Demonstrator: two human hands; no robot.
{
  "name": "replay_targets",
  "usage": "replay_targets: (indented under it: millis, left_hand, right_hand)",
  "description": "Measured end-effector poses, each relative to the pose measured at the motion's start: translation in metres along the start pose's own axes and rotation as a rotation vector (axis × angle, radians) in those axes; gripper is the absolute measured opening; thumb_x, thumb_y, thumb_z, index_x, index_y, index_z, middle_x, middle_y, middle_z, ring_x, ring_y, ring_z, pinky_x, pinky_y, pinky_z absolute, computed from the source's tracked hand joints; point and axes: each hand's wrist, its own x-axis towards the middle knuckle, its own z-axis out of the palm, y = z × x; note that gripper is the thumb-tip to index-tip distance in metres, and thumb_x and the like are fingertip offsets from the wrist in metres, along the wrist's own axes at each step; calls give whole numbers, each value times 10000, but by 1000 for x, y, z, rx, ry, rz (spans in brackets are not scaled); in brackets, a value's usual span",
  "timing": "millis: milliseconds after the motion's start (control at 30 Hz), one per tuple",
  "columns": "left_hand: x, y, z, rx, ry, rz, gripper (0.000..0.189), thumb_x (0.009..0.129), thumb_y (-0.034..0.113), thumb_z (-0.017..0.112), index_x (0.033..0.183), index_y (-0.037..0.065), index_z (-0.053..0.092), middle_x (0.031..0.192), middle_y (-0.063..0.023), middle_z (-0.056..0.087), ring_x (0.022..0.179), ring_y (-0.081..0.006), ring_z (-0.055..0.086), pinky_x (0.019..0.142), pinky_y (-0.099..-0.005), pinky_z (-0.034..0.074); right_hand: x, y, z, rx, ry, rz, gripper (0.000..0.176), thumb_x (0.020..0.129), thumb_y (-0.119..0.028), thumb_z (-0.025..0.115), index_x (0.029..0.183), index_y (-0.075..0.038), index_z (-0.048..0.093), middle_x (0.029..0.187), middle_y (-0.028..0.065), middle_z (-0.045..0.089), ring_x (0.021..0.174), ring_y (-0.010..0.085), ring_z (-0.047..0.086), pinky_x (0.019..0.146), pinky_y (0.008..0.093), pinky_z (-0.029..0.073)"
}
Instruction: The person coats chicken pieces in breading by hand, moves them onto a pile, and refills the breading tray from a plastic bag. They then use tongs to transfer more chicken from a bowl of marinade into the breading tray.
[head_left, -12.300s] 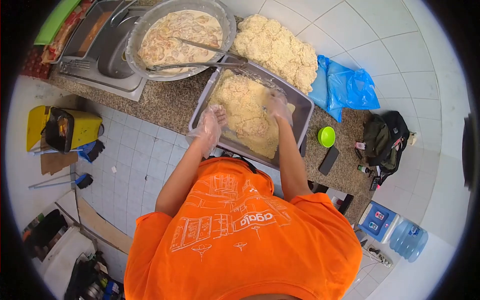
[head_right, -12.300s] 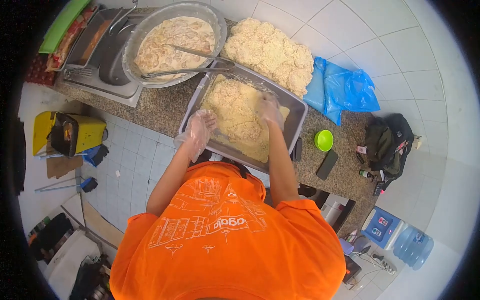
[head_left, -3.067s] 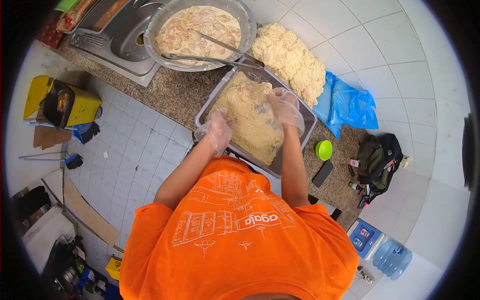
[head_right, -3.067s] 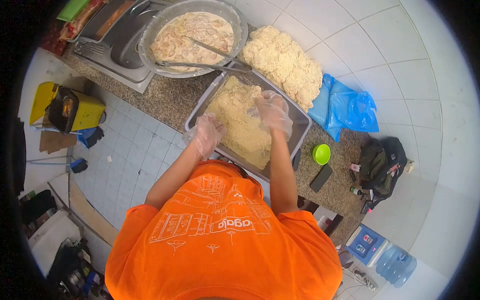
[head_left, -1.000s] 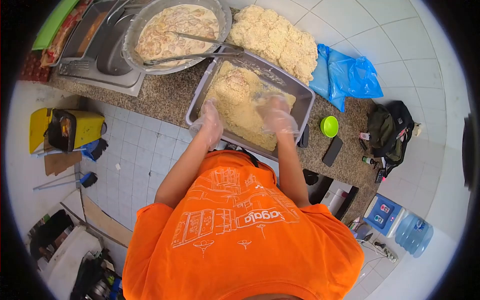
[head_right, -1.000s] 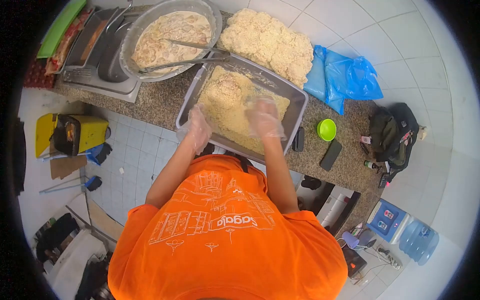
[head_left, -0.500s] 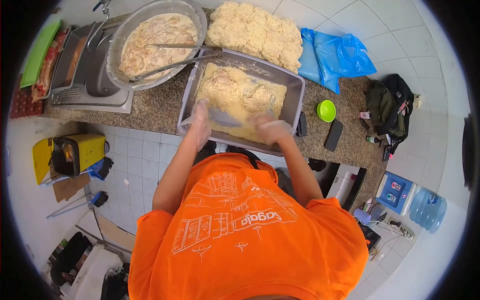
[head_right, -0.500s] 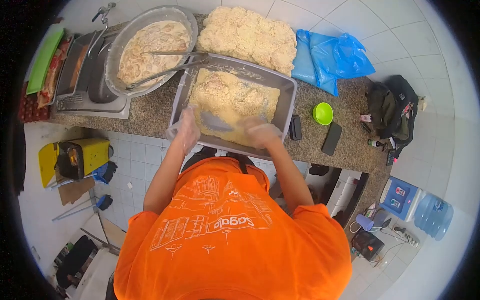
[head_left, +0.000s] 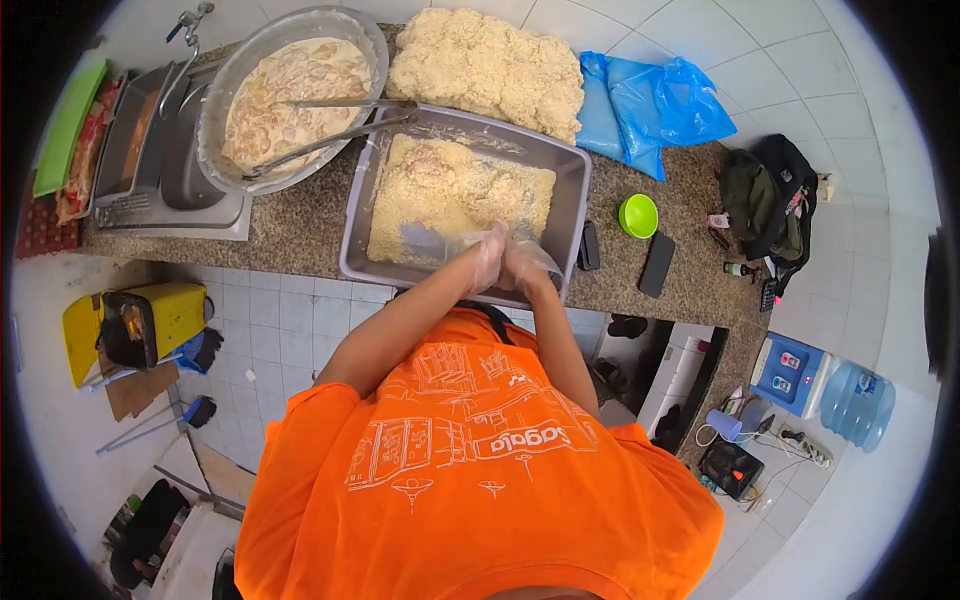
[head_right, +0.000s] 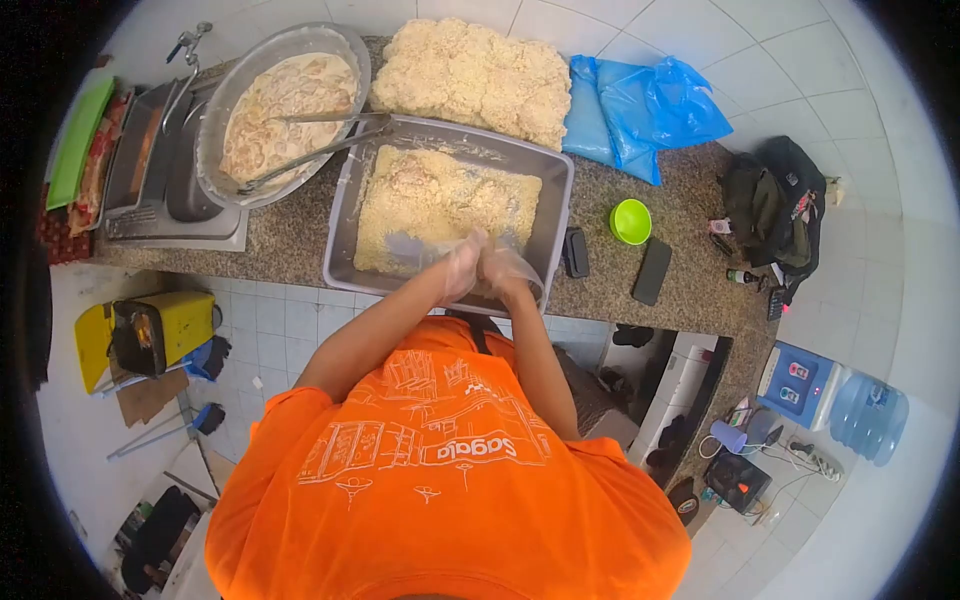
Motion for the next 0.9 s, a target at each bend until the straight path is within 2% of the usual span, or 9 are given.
replay_targets:
  millis: [167,233,300,367,400,533,667,833,900]
  left_hand:
    - [-73,59,2,-128,32,272,620,973,480,176,1329,31,414,1345,-167,485,1250,-304,452,1065,-521,303]
    - [-82,69,-20,-103,137,347,586,968,445,205,1335,32,400,1349,-170,478,1248,-315,452,1078,-537,275]
    - [-69,63,-54,-377,-13,349,586,971,421,238,1386,9,279,1441,-215,286,1310,-338,333,1053,-560,287]
    - [-85,60,-56,-387,124,364,597,965,412,253,1400,4,240,1453,-229,234,1325,-372,285,1069,-559,258]
    - [-92,54,-55,-391,252,365,613,958,402,268,1414,-2,201,1464,-243,182,1340,-406,236,1084,-559,229]
    - [-90,27,-72,-420,379,338,625,952,407,289,1418,1,199,1451,-256,199,1321,-450,225,1089,-559,205]
    - [-72,21,-84,-444,384,370,645,944,427,306,1432,24,184,1452,-253,193,1333,-438,210,1088,-566,194]
    - [-77,29,-53,-318,436,255,679,943,469,306,1463,57,158,1471,-235,195,1344,-410,214,1089,-559,198]
    - [-44,12,-57,-133,326,242,669,937,517,310,1435,76,236,1494,-186,193,1337,-359,251,1083,-528,232]
  right_hand:
    - [2,7,-34,693,68,23,483,971,-383,366,1199,-10,570,1147,234,618,1093,325,578,905,391,433]
    - [-19,-24,-67,-323,648,-454,291,896,-72,401,1042,0,643,1085,239,619,1057,288,594,877,385,479]
    - [7,-25,-53,-596,510,-466,306,859,-96,434,1084,-6,622,1218,210,568,1135,266,547,903,361,466]
    - [6,-45,-30,-58,351,-394,287,792,-121,488,1005,-17,650,1131,182,620,1048,289,592,860,365,484]
    - [68,-27,-18,-653,48,-580,239,826,-100,423,800,17,630,899,138,683,813,281,644,735,394,503]
    - [145,12,-18,-398,32,-563,249,770,-202,512,819,-30,685,937,197,664,857,354,638,787,406,503]
    - [120,-18,-83,-345,239,-403,183,809,-183,535,832,-40,647,899,154,674,793,311,636,697,419,477]
    - [147,64,-28,-559,672,-526,236,846,-218,488,880,-110,694,958,142,679,963,313,632,841,408,499]
    - [63,-1,-43,-1078,83,-213,225,874,-240,513,915,-96,680,921,128,674,883,252,640,734,332,493]
